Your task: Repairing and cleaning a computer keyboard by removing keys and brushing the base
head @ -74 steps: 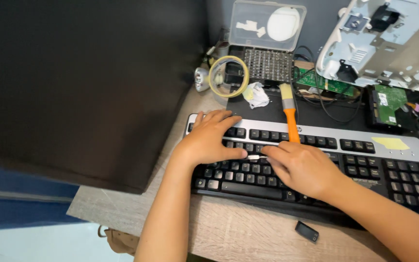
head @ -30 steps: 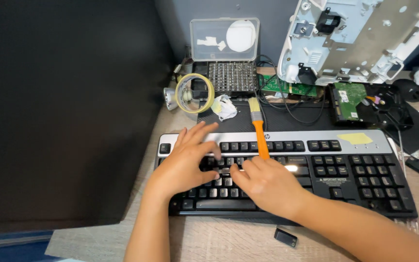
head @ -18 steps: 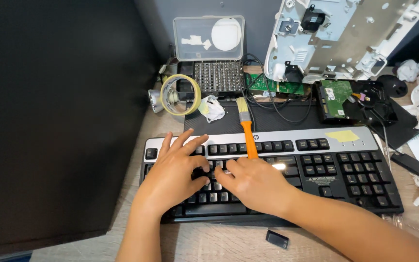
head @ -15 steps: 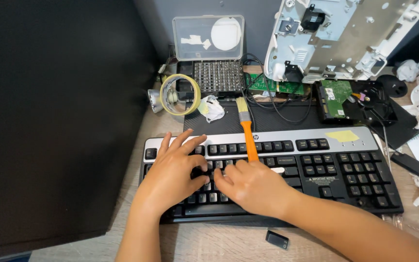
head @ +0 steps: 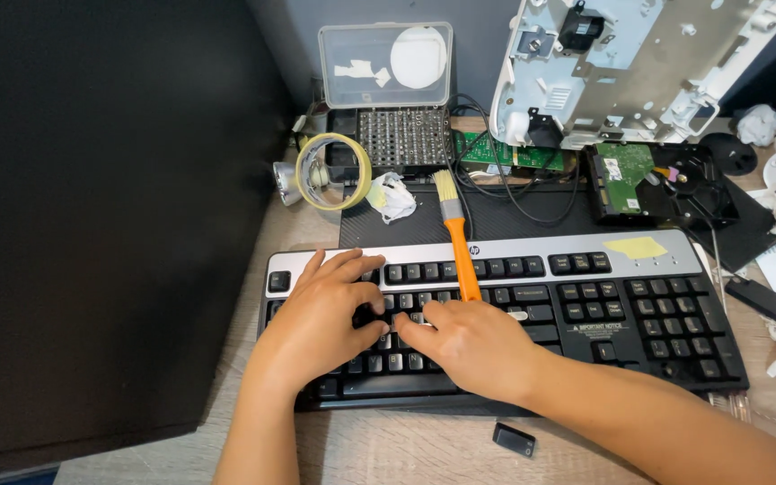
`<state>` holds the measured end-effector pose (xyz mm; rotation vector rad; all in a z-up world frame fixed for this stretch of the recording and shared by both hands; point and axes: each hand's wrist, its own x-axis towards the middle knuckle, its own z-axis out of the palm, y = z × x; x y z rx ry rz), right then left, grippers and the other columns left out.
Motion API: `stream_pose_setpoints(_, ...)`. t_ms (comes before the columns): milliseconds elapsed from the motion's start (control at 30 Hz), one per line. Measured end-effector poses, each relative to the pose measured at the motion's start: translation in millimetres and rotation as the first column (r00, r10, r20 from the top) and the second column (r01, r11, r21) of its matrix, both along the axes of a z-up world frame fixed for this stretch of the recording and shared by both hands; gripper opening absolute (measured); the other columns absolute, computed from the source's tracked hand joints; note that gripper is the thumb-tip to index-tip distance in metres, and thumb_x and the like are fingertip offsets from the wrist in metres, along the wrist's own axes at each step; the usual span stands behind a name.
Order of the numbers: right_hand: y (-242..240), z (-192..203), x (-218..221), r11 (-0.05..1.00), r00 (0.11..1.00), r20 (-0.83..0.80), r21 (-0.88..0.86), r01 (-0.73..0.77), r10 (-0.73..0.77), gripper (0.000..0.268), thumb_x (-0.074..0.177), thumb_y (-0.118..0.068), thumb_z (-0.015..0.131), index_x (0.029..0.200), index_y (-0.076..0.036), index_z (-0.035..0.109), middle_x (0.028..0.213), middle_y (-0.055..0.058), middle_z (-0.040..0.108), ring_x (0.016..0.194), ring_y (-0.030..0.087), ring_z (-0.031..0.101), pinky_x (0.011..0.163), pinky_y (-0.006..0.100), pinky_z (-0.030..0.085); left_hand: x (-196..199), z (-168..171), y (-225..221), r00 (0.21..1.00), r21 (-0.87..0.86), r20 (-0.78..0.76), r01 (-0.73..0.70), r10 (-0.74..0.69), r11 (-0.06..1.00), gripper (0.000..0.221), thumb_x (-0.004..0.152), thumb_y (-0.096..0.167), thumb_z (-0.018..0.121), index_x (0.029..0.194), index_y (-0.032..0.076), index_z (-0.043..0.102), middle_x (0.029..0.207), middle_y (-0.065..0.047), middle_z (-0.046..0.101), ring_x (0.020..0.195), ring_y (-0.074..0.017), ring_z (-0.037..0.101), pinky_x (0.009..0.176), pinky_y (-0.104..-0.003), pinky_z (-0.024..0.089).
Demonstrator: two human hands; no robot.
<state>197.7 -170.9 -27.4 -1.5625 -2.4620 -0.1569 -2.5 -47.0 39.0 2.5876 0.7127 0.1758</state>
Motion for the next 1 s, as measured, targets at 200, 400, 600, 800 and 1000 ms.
stream_pose_setpoints(200, 0.0, -0.2, -0.1, 0.995, 1.0, -0.011, -0.093, 0.028, -0.029, 0.043, 0.089, -0.01, 0.06, 0.131, -0.015, 0.057, 0.085, 0.007, 0.059, 0.062, 0.037, 0.066, 0.047, 0.053, 0.054, -0.6, -4.5, 3.5, 1.0, -0.07, 0.012, -0.013, 0.014, 0.997, 0.018, 0.075, 0.024, 0.084, 0.086, 0.014, 0.073, 0.145, -0.01, 0.059, 0.136, -0.0309, 0.049, 0.11, -0.046, 0.035)
stream_pose_setpoints(400, 0.3, 1.2, -1.2, 0.995, 0.999, 0.034, 0.092, -0.04, 0.037, 0.035, 0.09, -0.008, 0.061, 0.125, -0.011, 0.061, 0.078, 0.007, 0.056, 0.06, 0.031, 0.06, 0.047, 0.048, 0.052, -1.0, -9.6, 6.7, 0.997, -0.027, 0.074, 0.003, -0.001, 1.0, 0.018, 0.072, 0.024, 0.084, 0.083, 0.016, 0.072, 0.137, -0.008, 0.065, 0.126, -0.0301, 0.055, 0.106, -0.043, 0.039)
stream_pose_setpoints(600, 1.7, 15.1, -2.9, 0.978, 0.993, 0.07, 0.177, -0.11, 0.099, 0.031, 0.092, -0.01, 0.059, 0.122, -0.007, 0.064, 0.079, 0.007, 0.057, 0.065, 0.029, 0.058, 0.053, 0.044, 0.05, -2.2, -5.7, 5.1, 0.998, -0.045, 0.065, 0.011, -0.008, 0.999, 0.018, 0.074, 0.022, 0.085, 0.085, 0.018, 0.071, 0.138, -0.008, 0.064, 0.127, -0.0291, 0.055, 0.106, -0.043, 0.039)
stream_pose_setpoints(800, 1.9, 34.0, -9.9, 0.922, 0.976, 0.174, 0.34, -0.185, 0.132, 0.019, 0.1, -0.012, 0.055, 0.112, -0.003, 0.067, 0.081, 0.004, 0.057, 0.072, 0.025, 0.054, 0.061, 0.038, 0.04, -3.5, -14.2, 9.9, 0.993, 0.019, 0.095, 0.065, -0.066, 0.998, 0.019, 0.075, 0.023, 0.083, 0.087, 0.018, 0.069, 0.137, -0.013, 0.063, 0.123, -0.0325, 0.057, 0.103, -0.045, 0.04)
stream_pose_setpoints(1000, 5.1, 19.1, -10.0, 0.917, 0.975, 0.213, 0.371, -0.147, 0.07, 0.025, 0.094, -0.014, 0.056, 0.115, -0.007, 0.067, 0.076, 0.002, 0.055, 0.066, 0.024, 0.053, 0.054, 0.038, 0.038, -1.8, -9.2, 7.8, 0.997, -0.033, 0.072, 0.024, -0.021, 0.999, 0.013, 0.078, 0.019, 0.078, 0.087, 0.017, 0.069, 0.141, -0.012, 0.062, 0.129, -0.0318, 0.054, 0.106, -0.044, 0.038)
